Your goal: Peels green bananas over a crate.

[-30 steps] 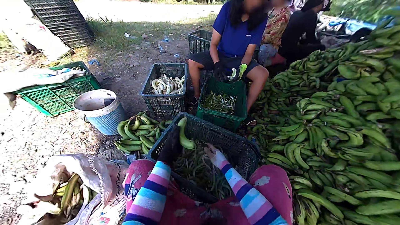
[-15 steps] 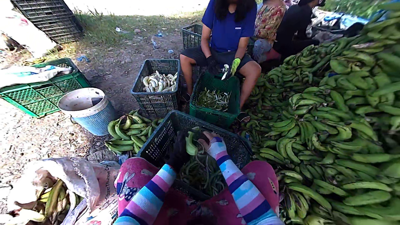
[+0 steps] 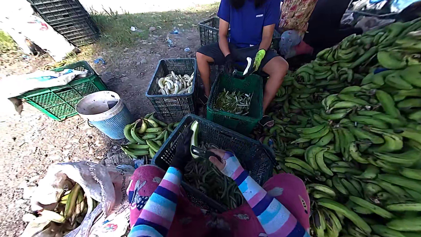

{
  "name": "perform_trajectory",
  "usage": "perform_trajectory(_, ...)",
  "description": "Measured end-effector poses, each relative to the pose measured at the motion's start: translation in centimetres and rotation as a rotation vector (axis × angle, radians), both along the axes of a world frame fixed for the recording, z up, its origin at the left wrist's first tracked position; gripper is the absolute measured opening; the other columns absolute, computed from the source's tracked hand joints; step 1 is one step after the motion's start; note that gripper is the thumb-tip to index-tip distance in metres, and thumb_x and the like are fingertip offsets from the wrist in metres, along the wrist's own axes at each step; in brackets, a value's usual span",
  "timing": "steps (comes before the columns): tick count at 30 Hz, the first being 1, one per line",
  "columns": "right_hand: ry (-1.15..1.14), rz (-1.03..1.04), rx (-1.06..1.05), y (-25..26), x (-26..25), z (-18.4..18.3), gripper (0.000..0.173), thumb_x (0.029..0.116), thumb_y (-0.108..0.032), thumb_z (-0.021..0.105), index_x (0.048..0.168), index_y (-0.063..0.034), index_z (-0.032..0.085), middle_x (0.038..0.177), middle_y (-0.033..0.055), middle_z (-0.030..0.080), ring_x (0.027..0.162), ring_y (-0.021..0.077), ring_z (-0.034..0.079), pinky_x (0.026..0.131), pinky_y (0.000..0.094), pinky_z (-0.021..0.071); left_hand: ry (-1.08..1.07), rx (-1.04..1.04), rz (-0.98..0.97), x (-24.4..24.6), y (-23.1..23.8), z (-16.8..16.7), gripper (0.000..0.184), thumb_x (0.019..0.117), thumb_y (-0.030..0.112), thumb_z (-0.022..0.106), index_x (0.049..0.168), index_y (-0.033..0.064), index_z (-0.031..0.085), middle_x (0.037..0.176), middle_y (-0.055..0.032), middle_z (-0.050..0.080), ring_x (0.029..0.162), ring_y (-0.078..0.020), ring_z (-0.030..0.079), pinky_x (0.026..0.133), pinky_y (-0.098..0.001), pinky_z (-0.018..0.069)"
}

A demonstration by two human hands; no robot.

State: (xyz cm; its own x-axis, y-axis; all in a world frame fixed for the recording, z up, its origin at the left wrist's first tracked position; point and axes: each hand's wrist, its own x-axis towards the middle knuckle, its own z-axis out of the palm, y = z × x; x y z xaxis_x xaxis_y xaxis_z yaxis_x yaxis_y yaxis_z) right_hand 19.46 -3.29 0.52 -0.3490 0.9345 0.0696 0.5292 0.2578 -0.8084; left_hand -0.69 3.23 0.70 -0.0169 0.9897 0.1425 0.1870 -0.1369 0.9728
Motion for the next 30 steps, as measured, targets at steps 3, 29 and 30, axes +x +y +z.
perform_trajectory(3,-0.159,-0.120,-0.004,1.2,0.3,0.1,0.054,0.1016,-0.048,0.056,0.142,-0.0139,0.062,0.129,0.0216,0.067,0.123,0.0367,0.062,0.109,0.0550,0.0448,-0.085,-0.020,-0.091,1.5,-1.3,-0.4,0.052,0.1088,0.024,0.026,0.145,-0.0080,0.044,0.133,-0.0221,0.058,0.116,-0.0146,0.059,0.103,-0.0295,0.0468)
perform_trajectory(29,-0.379,-0.503,0.023,3.8,2.9,0.1,0.054,0.1007,-0.056,0.055,0.147,-0.0292,0.058,0.133,0.0211,0.065,0.127,0.0401,0.058,0.112,0.0597,0.0378,-0.477,-0.574,-0.578,1.2,-3.5,-1.8,0.038,0.1117,0.030,0.033,0.131,0.0047,0.054,0.102,-0.0070,0.068,0.088,-0.0139,0.068,0.079,-0.0306,0.0586)
perform_trajectory(30,-0.354,-0.522,0.028,3.7,2.9,0.2,0.054,0.1009,-0.055,0.056,0.147,-0.0276,0.059,0.132,0.0211,0.066,0.126,0.0399,0.059,0.111,0.0597,0.0390,-0.501,-0.576,-0.541,1.2,-3.4,-2.0,0.039,0.1120,0.031,0.032,0.130,0.0046,0.054,0.101,-0.0075,0.068,0.087,-0.0145,0.068,0.078,-0.0309,0.0586)
